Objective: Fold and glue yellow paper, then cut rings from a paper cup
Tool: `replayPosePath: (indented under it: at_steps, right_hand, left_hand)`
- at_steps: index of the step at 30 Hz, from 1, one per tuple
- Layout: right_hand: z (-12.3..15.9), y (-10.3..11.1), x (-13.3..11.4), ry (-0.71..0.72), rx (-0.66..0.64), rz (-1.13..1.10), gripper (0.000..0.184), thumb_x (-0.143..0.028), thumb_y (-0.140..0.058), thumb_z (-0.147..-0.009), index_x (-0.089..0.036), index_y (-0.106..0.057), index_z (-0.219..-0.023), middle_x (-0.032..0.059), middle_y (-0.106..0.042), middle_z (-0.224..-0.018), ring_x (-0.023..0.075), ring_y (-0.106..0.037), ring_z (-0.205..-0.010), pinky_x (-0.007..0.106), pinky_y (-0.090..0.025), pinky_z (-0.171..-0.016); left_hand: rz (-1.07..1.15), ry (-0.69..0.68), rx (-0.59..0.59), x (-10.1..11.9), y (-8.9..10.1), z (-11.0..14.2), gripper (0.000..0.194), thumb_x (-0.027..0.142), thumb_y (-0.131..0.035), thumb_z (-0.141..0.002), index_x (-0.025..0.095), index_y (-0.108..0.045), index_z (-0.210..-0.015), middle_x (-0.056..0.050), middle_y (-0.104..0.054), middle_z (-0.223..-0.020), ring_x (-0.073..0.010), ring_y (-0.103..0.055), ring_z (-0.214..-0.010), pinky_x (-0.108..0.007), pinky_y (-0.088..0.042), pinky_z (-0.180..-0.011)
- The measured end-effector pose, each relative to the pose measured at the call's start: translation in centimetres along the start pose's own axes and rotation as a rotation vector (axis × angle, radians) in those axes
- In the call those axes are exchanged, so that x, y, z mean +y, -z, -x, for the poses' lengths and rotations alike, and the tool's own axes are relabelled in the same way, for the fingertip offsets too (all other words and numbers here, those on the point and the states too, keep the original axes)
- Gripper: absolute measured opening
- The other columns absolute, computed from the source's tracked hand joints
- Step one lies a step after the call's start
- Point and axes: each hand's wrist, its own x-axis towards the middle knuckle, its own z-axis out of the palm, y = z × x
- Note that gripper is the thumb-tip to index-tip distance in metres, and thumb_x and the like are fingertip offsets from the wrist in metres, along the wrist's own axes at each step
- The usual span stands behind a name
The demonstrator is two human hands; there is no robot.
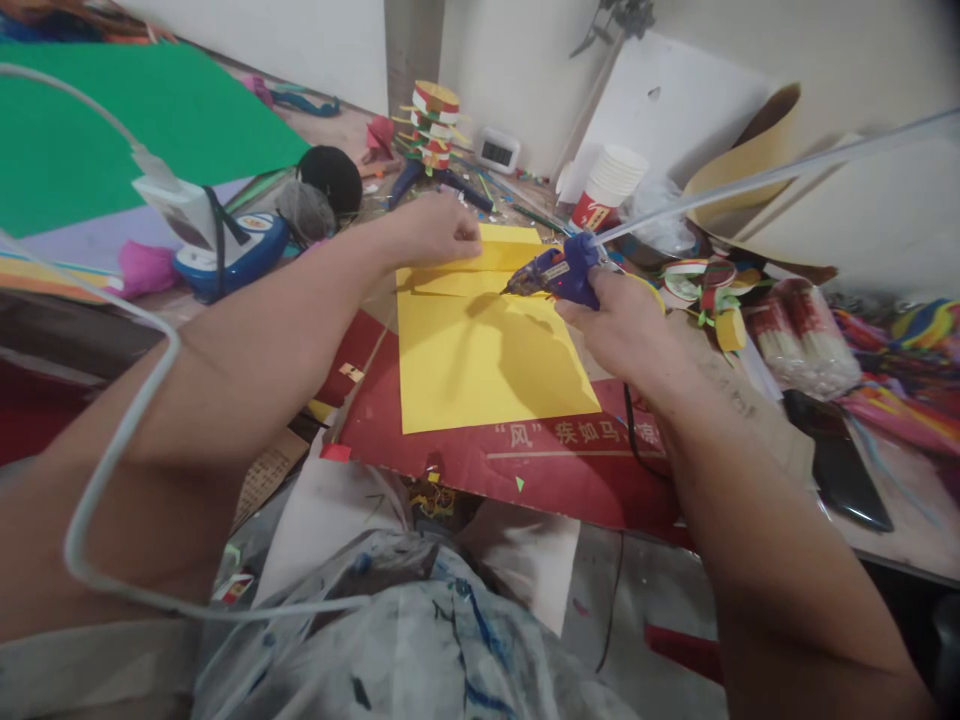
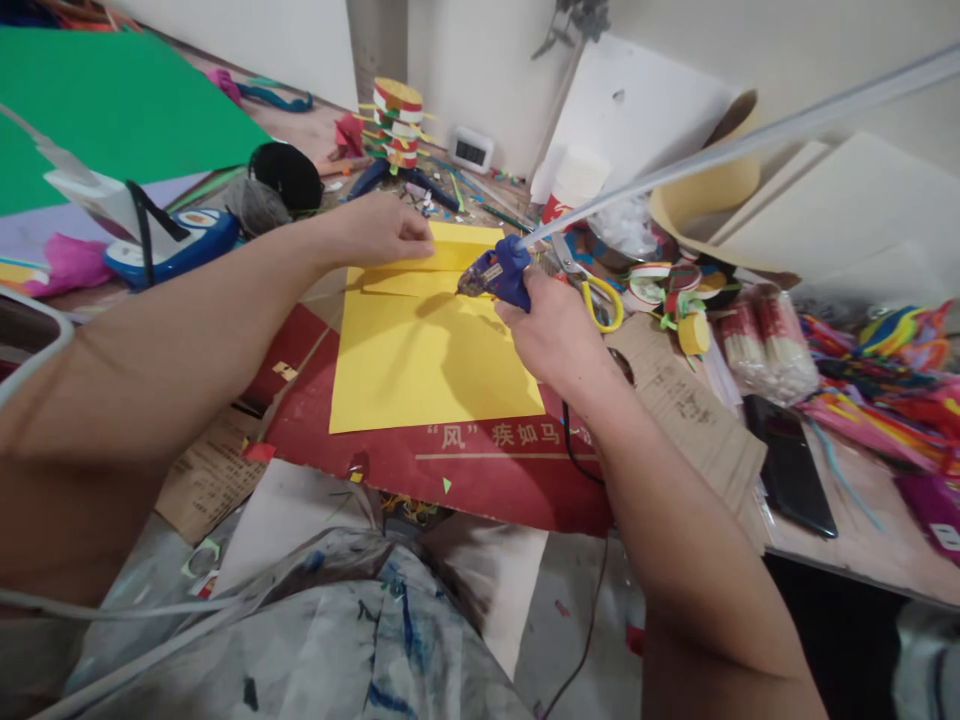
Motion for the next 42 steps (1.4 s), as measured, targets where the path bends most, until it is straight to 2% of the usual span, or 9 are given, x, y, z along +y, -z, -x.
replayPosePath:
  at_steps: [6, 10, 17, 23, 27, 33, 38, 42]
  right_hand:
    - [-0.2, 1.1, 1.5, -0.088, 0.006, 0.092, 0.018, -0.035, -0.066, -0.091, -0.021, -0.073, -0.101, 0.0134, -0.077, -0.096, 0.0324, -0.070, -0.091, 0.042, -0.053, -0.081]
    - [-0.3, 1.4, 2.2, -0.102, 0.020, 0.092, 0.019, -0.036, -0.065, -0.091, -0.023, -0.074, -0.103, 0.0142, -0.078, -0.097, 0.0334, -0.070, -0.092, 0.043, -0.053, -0.079]
    - [-0.2, 0.5, 0.7, -0.013, 0.029, 0.056, 0.015, -0.034, -0.069, -0.090, -0.023, -0.073, -0.100, 0.0145, -0.078, -0.098, 0.0344, -0.071, -0.095, 0.042, -0.053, -0.081]
    - [-0.6, 1.3, 1.6, -0.077, 0.027, 0.079, 0.010, -0.033, -0.068, -0.091, -0.023, -0.070, -0.093, 0.0138, -0.076, -0.091, 0.0350, -0.071, -0.094, 0.043, -0.052, -0.081]
    - [-0.9, 1.1, 1.3, -0.089, 0.023, 0.100, 0.010, -0.032, -0.067, -0.091, -0.022, -0.069, -0.092, 0.0154, -0.075, -0.094, 0.0362, -0.071, -0.094, 0.045, -0.052, -0.083]
    - [-1.2, 0.3, 0.2, -0.047, 0.010, 0.053, 0.010, -0.032, -0.068, -0.090, -0.022, -0.068, -0.093, 0.0145, -0.075, -0.095, 0.0363, -0.072, -0.098, 0.044, -0.053, -0.084]
    - [-0.9, 1.4, 1.9, -0.117, 0.027, 0.084, 0.011, -0.034, -0.068, -0.091, -0.023, -0.067, -0.089, 0.0140, -0.074, -0.090, 0.0347, -0.071, -0.091, 0.044, -0.052, -0.081]
    - [-0.5, 1.9, 3.6, -0.131, 0.048, 0.096, 0.012, -0.035, -0.070, -0.089, -0.023, -0.068, -0.089, 0.0132, -0.074, -0.089, 0.0342, -0.070, -0.092, 0.044, -0.051, -0.081]
  left_hand:
    - [0.006, -0.010, -0.022, 0.0, 0.0, 0.0, 0.049, 0.041, -0.058, -0.089, 0.015, -0.082, -0.123, -0.010, -0.081, -0.107, -0.0273, -0.071, -0.109, -0.036, -0.049, -0.097]
    - [0.003, -0.042, 0.006, -0.1, 0.0, 0.0, 0.045, 0.042, -0.058, -0.090, 0.017, -0.084, -0.117, -0.007, -0.080, -0.098, -0.0237, -0.071, -0.103, -0.033, -0.049, -0.095]
    - [-0.009, -0.028, 0.010, -0.1, 0.1, 0.1, 0.044, 0.044, -0.057, -0.090, 0.018, -0.084, -0.112, -0.008, -0.080, -0.094, -0.0233, -0.071, -0.097, -0.033, -0.049, -0.091]
    - [-0.052, -0.040, 0.012, 0.2, 0.2, 0.1, 0.043, 0.045, -0.055, -0.091, 0.017, -0.084, -0.105, -0.008, -0.078, -0.090, -0.0230, -0.070, -0.095, -0.032, -0.048, -0.089]
    - [-0.046, -0.056, 0.005, 0.0, 0.1, 0.0, 0.042, 0.044, -0.055, -0.091, 0.019, -0.084, -0.109, -0.005, -0.078, -0.089, -0.0226, -0.070, -0.100, -0.031, -0.047, -0.092]
    - [-0.058, -0.015, -0.020, 0.5, 0.3, 0.3, 0.047, 0.046, -0.054, -0.091, 0.018, -0.083, -0.115, -0.008, -0.079, -0.098, -0.0255, -0.070, -0.106, -0.033, -0.047, -0.094]
    - [-0.074, 0.019, -0.041, 1.4, 0.8, 0.6, 0.046, 0.043, -0.053, -0.091, 0.016, -0.084, -0.113, -0.010, -0.080, -0.102, -0.0261, -0.071, -0.102, -0.035, -0.048, -0.094]
    - [-0.058, -0.018, -0.011, 0.6, 0.3, 0.2, 0.045, 0.046, -0.056, -0.091, 0.019, -0.085, -0.113, -0.008, -0.081, -0.098, -0.0240, -0.071, -0.103, -0.032, -0.048, -0.095]
